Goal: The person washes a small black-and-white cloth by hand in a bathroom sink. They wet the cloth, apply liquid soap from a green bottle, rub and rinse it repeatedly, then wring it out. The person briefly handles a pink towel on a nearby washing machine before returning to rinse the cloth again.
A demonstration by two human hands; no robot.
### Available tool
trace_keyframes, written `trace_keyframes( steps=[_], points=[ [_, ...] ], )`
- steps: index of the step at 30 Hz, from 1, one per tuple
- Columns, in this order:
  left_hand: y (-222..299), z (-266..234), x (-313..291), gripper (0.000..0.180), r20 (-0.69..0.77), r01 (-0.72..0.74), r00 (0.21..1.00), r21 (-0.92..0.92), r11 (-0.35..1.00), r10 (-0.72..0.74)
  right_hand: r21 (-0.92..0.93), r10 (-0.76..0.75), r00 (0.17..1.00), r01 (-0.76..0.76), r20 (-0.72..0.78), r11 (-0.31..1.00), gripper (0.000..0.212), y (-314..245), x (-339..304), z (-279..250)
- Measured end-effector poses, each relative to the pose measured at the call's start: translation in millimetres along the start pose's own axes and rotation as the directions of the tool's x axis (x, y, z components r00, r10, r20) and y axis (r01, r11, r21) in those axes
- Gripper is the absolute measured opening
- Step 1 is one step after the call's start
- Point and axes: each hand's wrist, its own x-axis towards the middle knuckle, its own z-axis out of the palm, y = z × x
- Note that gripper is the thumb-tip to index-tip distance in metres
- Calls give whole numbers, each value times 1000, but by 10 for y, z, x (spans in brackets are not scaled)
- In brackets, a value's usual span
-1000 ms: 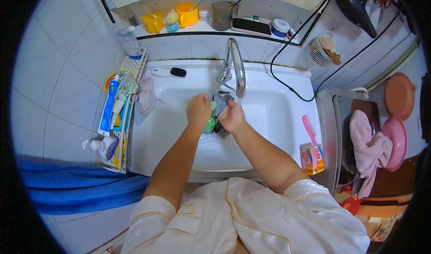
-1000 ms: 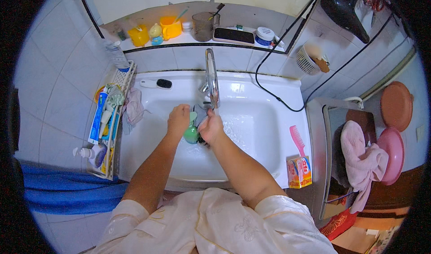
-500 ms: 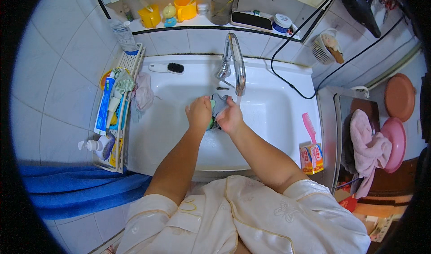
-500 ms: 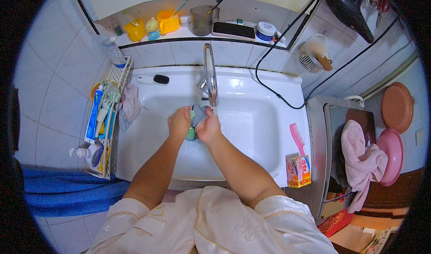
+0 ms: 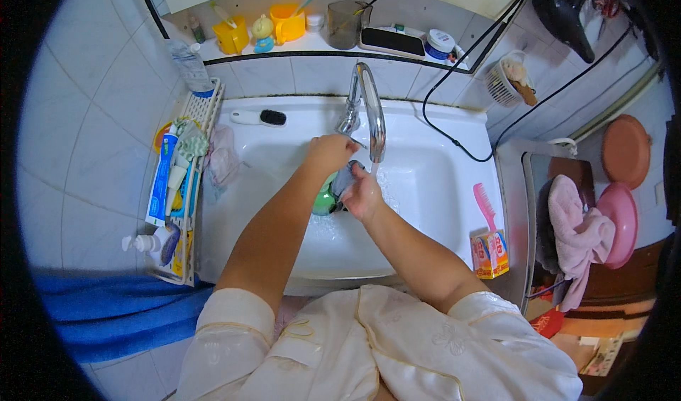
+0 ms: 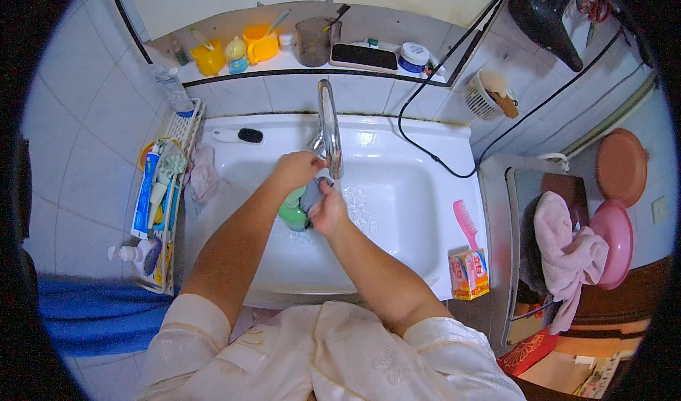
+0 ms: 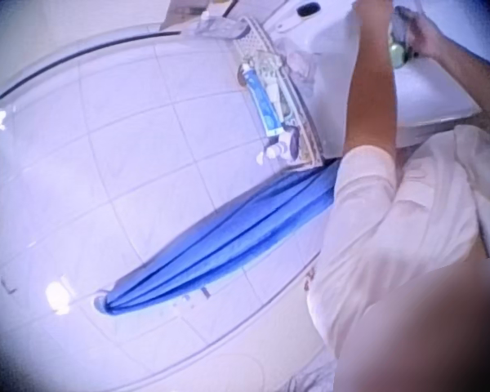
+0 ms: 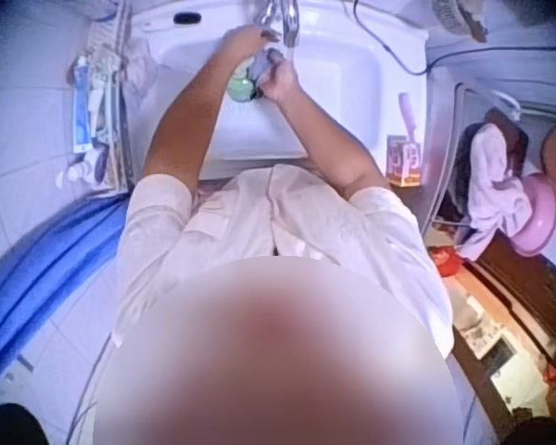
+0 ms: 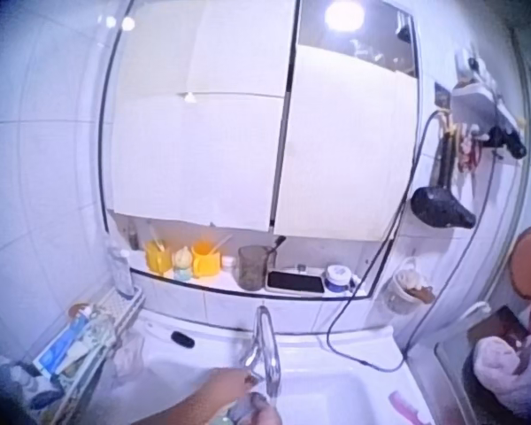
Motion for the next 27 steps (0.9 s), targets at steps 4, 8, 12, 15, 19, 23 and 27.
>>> trace_keyframes(
  steps=[4, 8, 12, 15, 19, 23, 27],
  points=[
    [-64, 166, 358, 29, 26, -109, 993, -137, 985, 113, -92, -46, 997, 41, -54, 995, 23, 34, 2, -37],
    [-257, 428, 476, 29, -38, -298, 954, -257, 919, 298, -54, -21, 1000, 21, 8, 998, 25, 39, -18, -16],
    [-367, 417, 81, 28, -316, -76, 948, -327, 942, -33, 43, -51, 994, 47, 92, 998, 29, 25, 24, -119],
    [-294, 316, -296, 28, -222, 105, 968, -80, 991, -120, 76, -30, 994, 23, 102, 997, 32, -12, -61, -62],
    [-318, 445, -436, 28, -358, 194, 915, -20, 981, -188, 97, -29, 998, 23, 64, 995, 34, 21, -54, -63],
    [-314, 476, -475, 29, -427, 176, 883, -81, 981, -193, 97, -8, 994, -3, 112, 995, 34, 22, -23, -59],
    [-301, 514, -440, 29, -403, 227, 881, -93, 969, -245, 101, 25, 993, -36, 112, 994, 34, -5, 8, -31]
  ],
)
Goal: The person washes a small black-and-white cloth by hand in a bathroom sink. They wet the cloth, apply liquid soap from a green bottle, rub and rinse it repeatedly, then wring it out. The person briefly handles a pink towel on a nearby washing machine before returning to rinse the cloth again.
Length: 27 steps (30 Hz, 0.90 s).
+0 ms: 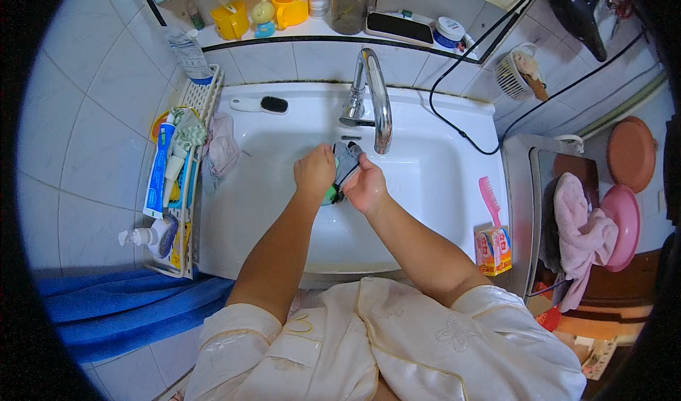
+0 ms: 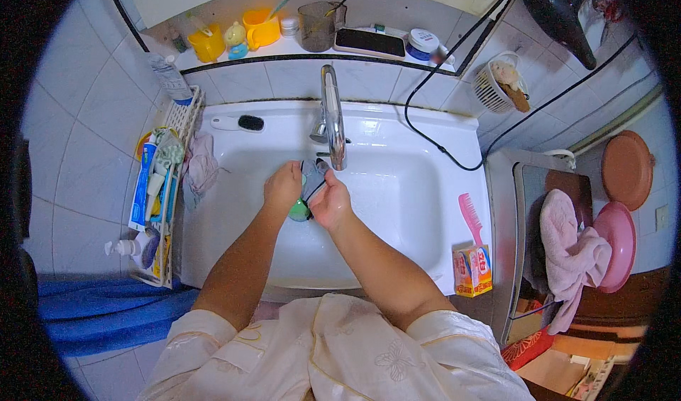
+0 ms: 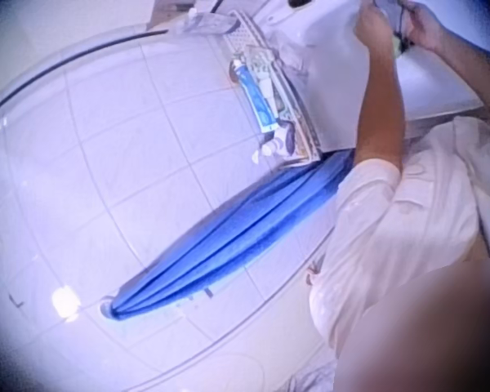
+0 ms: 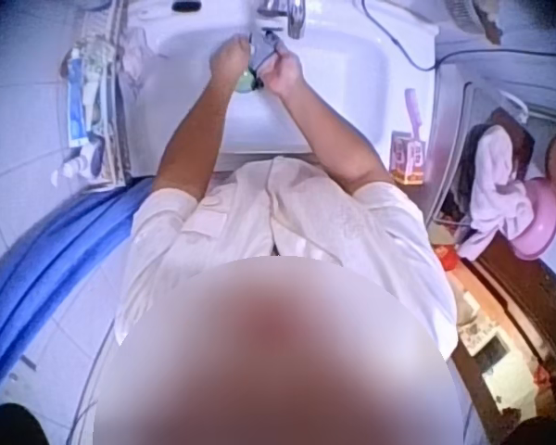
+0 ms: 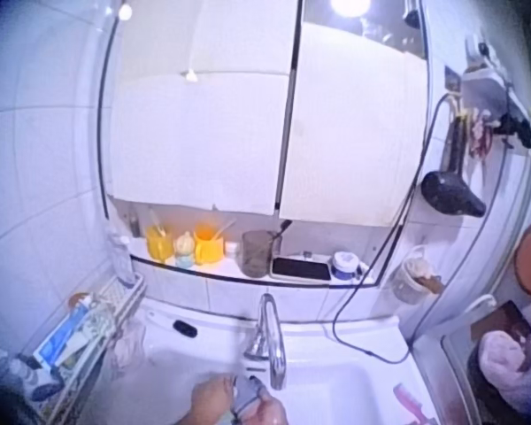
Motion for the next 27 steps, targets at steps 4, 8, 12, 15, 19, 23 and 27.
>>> trace_keyframes(
  steps=[4, 8, 12, 15, 19, 23, 27],
  points=[
    [-50, 51, 20, 29, 46, 14, 999, 20, 1000, -15, 8, 1, 1000, -1, -9, 1000, 34, 5, 15, 29],
    [-45, -28, 27, 30, 112, 49, 993, -18, 999, -46, -3, -8, 1000, 8, -5, 1000, 35, -11, 10, 46],
    [-80, 16, 35, 30, 99, 29, 995, -43, 999, -24, -5, -1, 999, 0, -34, 1000, 36, -49, 16, 55],
    [-42, -12, -21, 34, 120, 60, 992, -94, 994, -49, -7, -15, 999, 14, -47, 1000, 37, -82, 7, 50],
    [-11, -52, 0, 33, 184, 99, 978, -23, 995, -93, -20, -37, 999, 36, -34, 999, 37, -115, -76, 77],
    [24, -91, 20, 27, 104, -4, 995, 86, 996, -5, -1, -48, 999, 48, -1, 999, 37, -165, -225, 67],
    [310, -274, -110, 25, -313, -426, 834, 158, 891, 454, 55, -57, 992, 51, 111, 997, 36, -331, -477, 49]
  ],
)
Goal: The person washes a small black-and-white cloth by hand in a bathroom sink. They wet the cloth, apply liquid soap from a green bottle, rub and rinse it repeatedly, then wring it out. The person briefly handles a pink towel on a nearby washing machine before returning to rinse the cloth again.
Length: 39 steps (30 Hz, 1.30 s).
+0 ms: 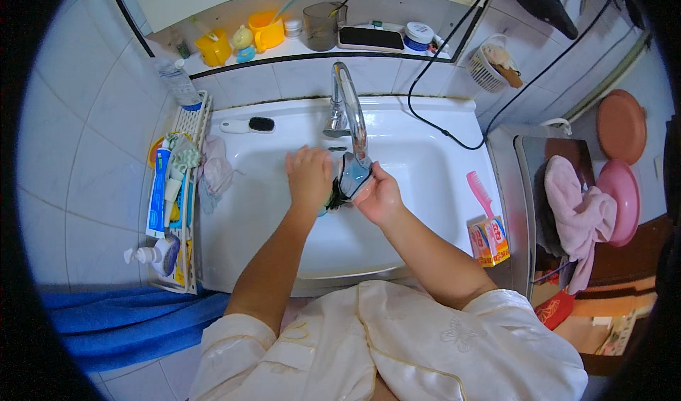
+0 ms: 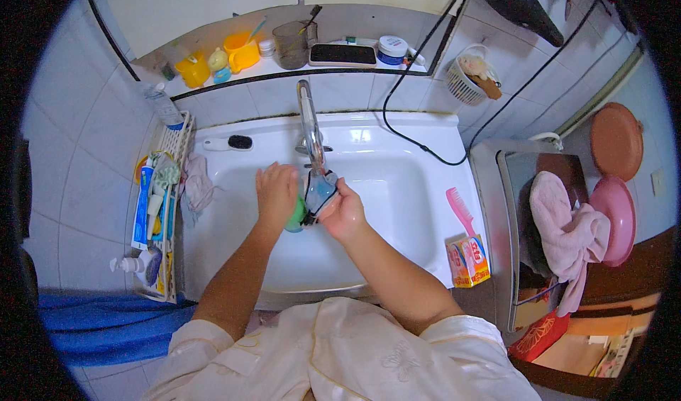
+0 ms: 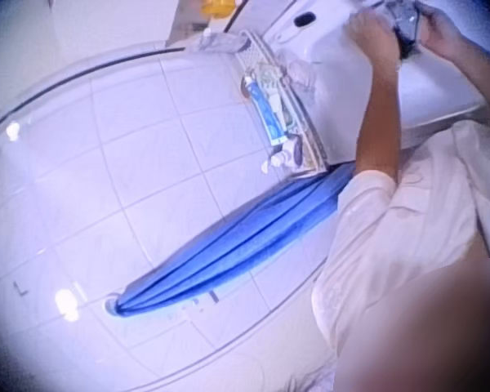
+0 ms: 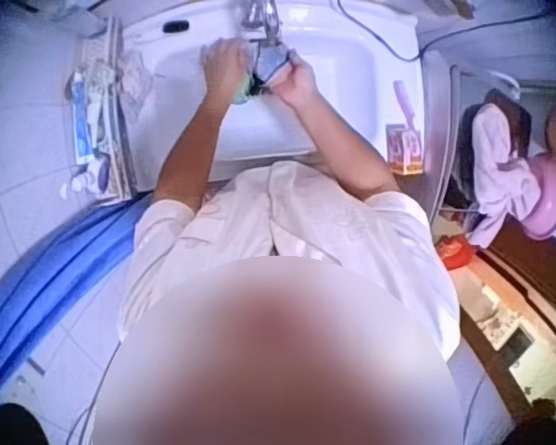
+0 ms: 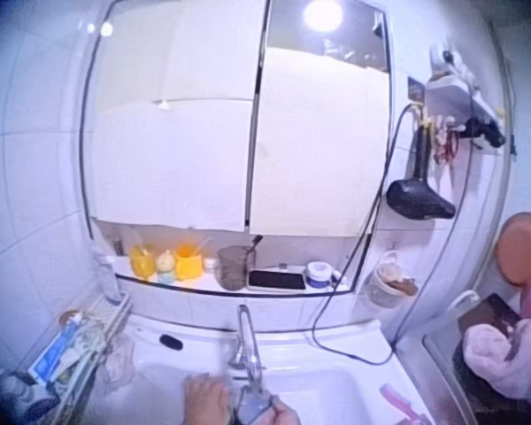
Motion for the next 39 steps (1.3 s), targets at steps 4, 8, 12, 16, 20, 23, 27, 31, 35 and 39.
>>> trace_keyframes(
  steps=[4, 8, 12, 16, 20, 23, 27, 31, 35, 39],
  points=[
    [406, -43, -274, 30, 269, 347, 935, -541, 766, -233, 28, -52, 998, 51, 23, 998, 36, -122, -318, 129],
    [538, 77, -552, 34, 750, 830, 538, -550, 89, -386, 9, -79, 997, 78, 11, 997, 35, -239, -457, 99],
    [597, 118, -475, 31, 736, 659, 504, -666, -349, -452, -156, -148, 983, 130, -111, 979, 35, -282, -497, -166],
    [798, 86, -396, 30, 826, 686, 373, -552, -474, -423, -745, -132, 983, -5, -125, 667, 36, 140, -642, -164],
    [977, 165, -476, 30, 798, 700, 452, -594, -396, -398, -869, -86, 994, -15, -66, 494, 52, 98, -609, -194],
    [873, 202, -397, 31, 856, 724, 361, -507, -467, -370, -913, -177, 967, 235, 184, 333, 57, 194, -607, -252],
    [886, 26, -348, 30, 913, 712, 320, -408, -572, -253, -970, -248, 962, 163, 116, 179, 61, 148, -574, -267],
    [642, 137, -571, 36, 891, 857, 447, -451, -248, -76, -959, 26, 979, -204, -203, 198, 63, -275, -814, -47],
    [417, 238, -846, 44, 912, 930, 368, -362, 67, -182, -986, 79, 983, -163, -166, -38, 59, -354, -702, -744],
    [351, 313, -1145, 43, 979, 948, 199, -203, 247, 40, -942, 313, 915, -163, -256, -294, 41, -293, -612, -971]
  ],
)
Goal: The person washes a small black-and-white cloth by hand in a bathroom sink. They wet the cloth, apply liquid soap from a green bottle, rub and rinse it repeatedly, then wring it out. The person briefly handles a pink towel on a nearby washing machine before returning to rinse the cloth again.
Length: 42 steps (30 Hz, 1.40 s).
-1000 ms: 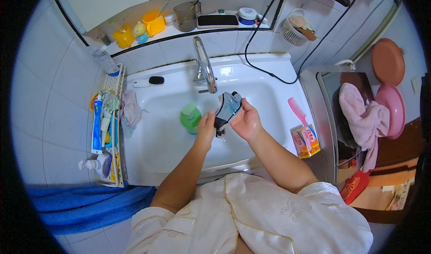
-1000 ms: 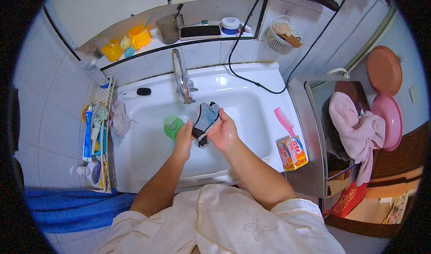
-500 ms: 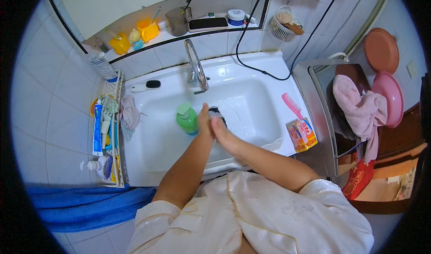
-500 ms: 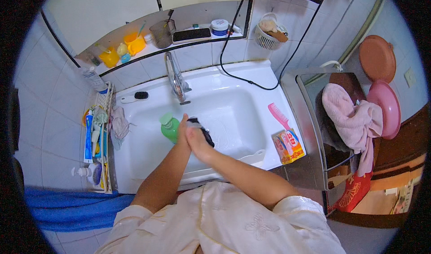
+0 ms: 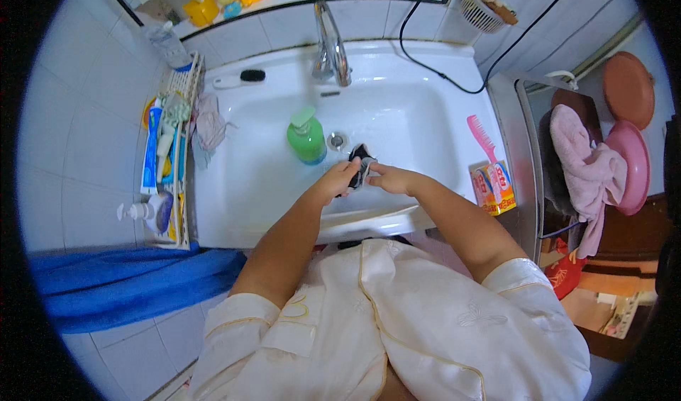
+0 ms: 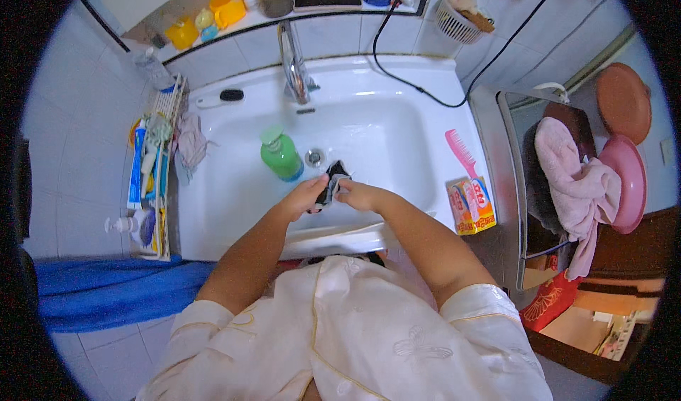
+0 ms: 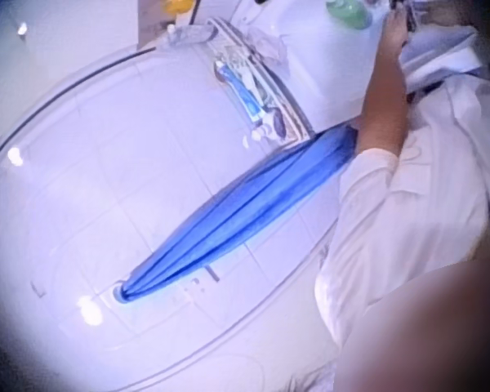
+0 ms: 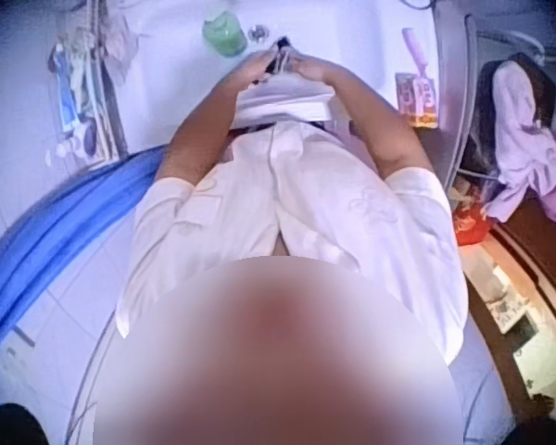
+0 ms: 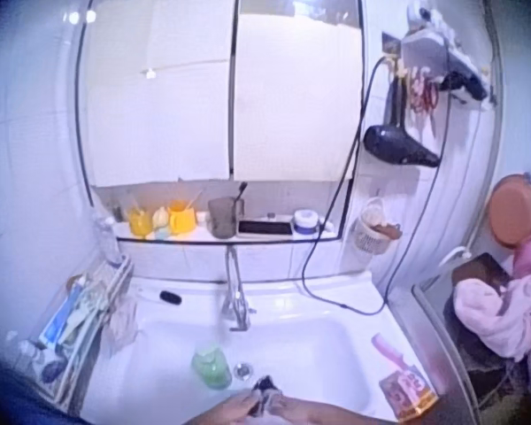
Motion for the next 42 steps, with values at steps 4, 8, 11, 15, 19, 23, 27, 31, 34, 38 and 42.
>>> trace_keyframes(
  steps=[4, 8, 11, 15, 19, 23, 27, 31, 34, 38, 42],
  points=[
    [-243, -96, -35, 33, 283, -182, 957, 430, 884, 59, -372, -84, 993, 109, 82, 922, 54, 180, 34, 123],
    [-109, -139, -96, 34, 419, -158, 900, 564, 810, -117, -570, -29, 998, 61, 64, 820, 63, 165, -27, 109],
    [11, -159, -168, 32, 392, -217, 912, 710, 670, -119, -718, 5, 999, 32, 50, 695, 66, 117, -58, 95],
    [50, -249, -227, 33, 322, -195, 940, 781, 594, -115, -688, 31, 991, 69, 132, 723, 63, -46, -77, 32],
    [40, -284, -238, 32, 316, -230, 949, 697, 679, -2, -566, -5, 990, 83, 138, 821, 60, -71, -89, -36],
    [3, -241, -166, 29, 321, -201, 937, 813, 547, -134, -543, 27, 987, 66, 160, 837, 55, -19, -47, 8],
    [-3, -210, -190, 24, 273, -117, 942, 816, 566, -198, -601, 95, 987, 3, 131, 799, 33, -131, -60, 52],
    [34, -176, -256, 23, 314, -130, 924, 794, 594, -218, -639, 78, 988, 26, 134, 768, 24, -223, -131, 108],
    [46, -149, -275, 22, 360, -216, 910, 835, 506, -206, -664, 91, 988, 17, 128, 748, 24, -296, -209, 125],
    [18, -104, -331, 22, 394, -334, 916, 856, 393, -79, -678, 30, 993, 53, 110, 733, 22, -235, -262, 173],
    [-33, -52, -448, 22, 311, -295, 950, 851, 435, 36, -666, -41, 994, 95, 97, 739, 19, -101, -294, 193]
  ],
)
